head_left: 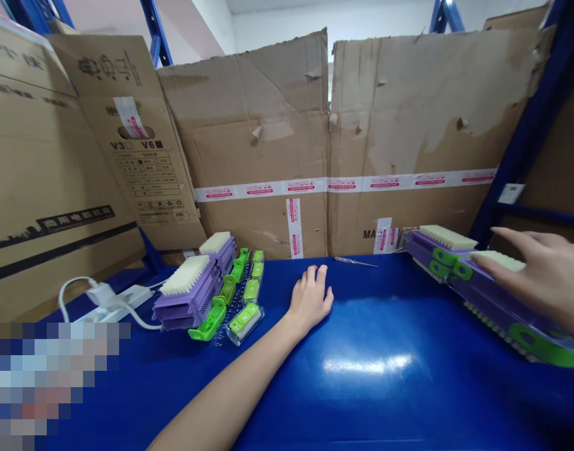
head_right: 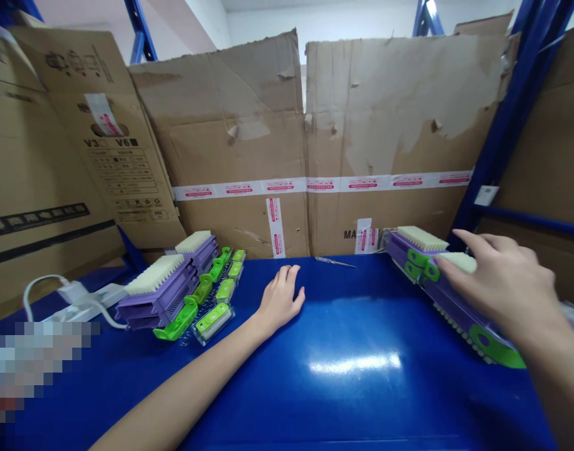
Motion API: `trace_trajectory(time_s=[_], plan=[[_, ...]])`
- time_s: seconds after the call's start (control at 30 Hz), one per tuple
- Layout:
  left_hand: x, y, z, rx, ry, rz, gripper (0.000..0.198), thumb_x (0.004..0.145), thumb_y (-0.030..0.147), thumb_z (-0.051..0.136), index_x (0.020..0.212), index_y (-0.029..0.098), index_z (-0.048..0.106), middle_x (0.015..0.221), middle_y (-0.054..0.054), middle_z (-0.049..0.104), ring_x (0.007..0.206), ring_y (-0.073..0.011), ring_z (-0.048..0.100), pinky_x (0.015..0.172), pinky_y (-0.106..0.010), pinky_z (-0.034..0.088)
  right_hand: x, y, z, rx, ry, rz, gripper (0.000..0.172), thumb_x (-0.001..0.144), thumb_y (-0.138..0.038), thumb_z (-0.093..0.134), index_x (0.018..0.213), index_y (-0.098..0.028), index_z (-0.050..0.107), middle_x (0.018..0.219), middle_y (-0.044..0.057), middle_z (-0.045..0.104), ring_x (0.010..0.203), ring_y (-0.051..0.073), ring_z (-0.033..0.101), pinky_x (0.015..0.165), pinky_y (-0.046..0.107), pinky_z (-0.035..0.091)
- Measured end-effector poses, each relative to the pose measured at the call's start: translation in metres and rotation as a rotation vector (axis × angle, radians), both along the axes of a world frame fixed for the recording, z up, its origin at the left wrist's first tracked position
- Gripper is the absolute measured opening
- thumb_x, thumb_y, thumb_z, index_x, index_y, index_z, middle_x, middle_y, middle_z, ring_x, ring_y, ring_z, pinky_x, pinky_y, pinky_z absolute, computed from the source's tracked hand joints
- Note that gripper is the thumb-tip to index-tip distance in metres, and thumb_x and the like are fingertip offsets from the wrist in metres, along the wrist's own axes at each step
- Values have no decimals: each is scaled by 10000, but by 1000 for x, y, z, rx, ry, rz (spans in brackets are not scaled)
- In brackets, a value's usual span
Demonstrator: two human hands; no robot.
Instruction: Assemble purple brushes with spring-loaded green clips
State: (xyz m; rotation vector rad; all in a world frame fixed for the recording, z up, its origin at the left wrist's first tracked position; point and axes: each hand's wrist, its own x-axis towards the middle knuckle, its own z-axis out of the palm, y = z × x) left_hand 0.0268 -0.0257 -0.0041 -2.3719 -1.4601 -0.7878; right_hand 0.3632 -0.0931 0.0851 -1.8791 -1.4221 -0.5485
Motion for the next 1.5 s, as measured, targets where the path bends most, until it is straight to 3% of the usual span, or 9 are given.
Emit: trace_trajectory(time_s=[0.07, 0.13, 0.23, 0.47, 0.6, 0.83, 0.97, 1.07, 1.5], plan=[[0, 0, 0, -10, 0, 7, 455, 860, 269, 450, 1289, 170, 335, 1181, -117, 499, 1061, -241, 546, 838, -356, 507, -38, 4, 9, 68, -128, -23, 557, 824, -515, 445, 1254, -182, 568, 1174, 209, 596, 1074, 356, 535, 734, 442, 421], [0, -1, 0, -14, 2, 12, 453, 860, 271, 449, 1288, 175, 337, 1191, -116, 496, 1068, -238, 543, 845, -351, 504, -72, 16, 11, 132, -190, 88, 454, 841, -448, 457, 1183, -184, 596, 1100, 153, 639, 996, 284, 579, 761, 380, 448], [0, -1, 1, -10, 7, 19, 453, 862, 280, 443, 1291, 173, 340, 1185, -113, 499, 1060, -238, 543, 846, -353, 503, -116, 44, -3, 121, -242, 233, 365, 861, -358, 451, 1118, -154, 609, 1002, 119, 661, 925, 243, 599, 762, 327, 450], [0, 0, 0, -1, 3, 17, 475, 856, 296, 453, 1299, 164, 346, 1172, -105, 501, 1062, -240, 534, 859, -343, 498, -184, 100, -73, -439, -348, 440, 321, 873, -233, 411, 1115, -154, 606, 1058, 134, 634, 994, 237, 581, 766, 298, 431], [-1, 0, 0, -8, 9, 14, 480, 858, 304, 454, 1305, 167, 344, 1172, -104, 500, 1056, -236, 531, 854, -344, 497, -187, 101, -91, -426, -288, 494, 364, 884, -222, 387, 1184, -156, 581, 1129, 123, 616, 1039, 233, 560, 824, 317, 431], [0, -3, 3, -25, 49, 33, 416, 859, 274, 440, 1260, 165, 419, 1120, -98, 547, 1015, -229, 550, 821, -338, 500, -183, 92, -89, -311, -295, 485, 362, 834, -144, 384, 1102, -154, 628, 1028, 104, 649, 1026, 219, 569, 839, 287, 433], [-1, -1, 7, -179, 204, 24, 249, 831, 144, 413, 999, 163, 596, 968, -93, 633, 952, -229, 603, 778, -333, 506, -186, 91, -89, -397, -274, 467, 382, 866, -202, 360, 1178, -194, 581, 1074, 87, 660, 922, 218, 634, 695, 286, 456], [-1, 2, 9, -320, 320, -4, 240, 810, 126, 429, 894, 169, 650, 898, -96, 677, 857, -234, 652, 732, -345, 513, -186, 91, -90, -504, -273, 498, 405, 872, -237, 370, 1240, -202, 537, 1093, 85, 670, 899, 234, 659, 689, 306, 458], [0, 5, 11, -322, 396, -48, 251, 797, 133, 456, 908, 165, 679, 908, -121, 698, 873, -265, 669, 718, -360, 512, -184, 89, -87, -540, -252, 530, 449, 871, -256, 376, 1300, -200, 491, 1188, 87, 636, 983, 247, 644, 734, 320, 468]])
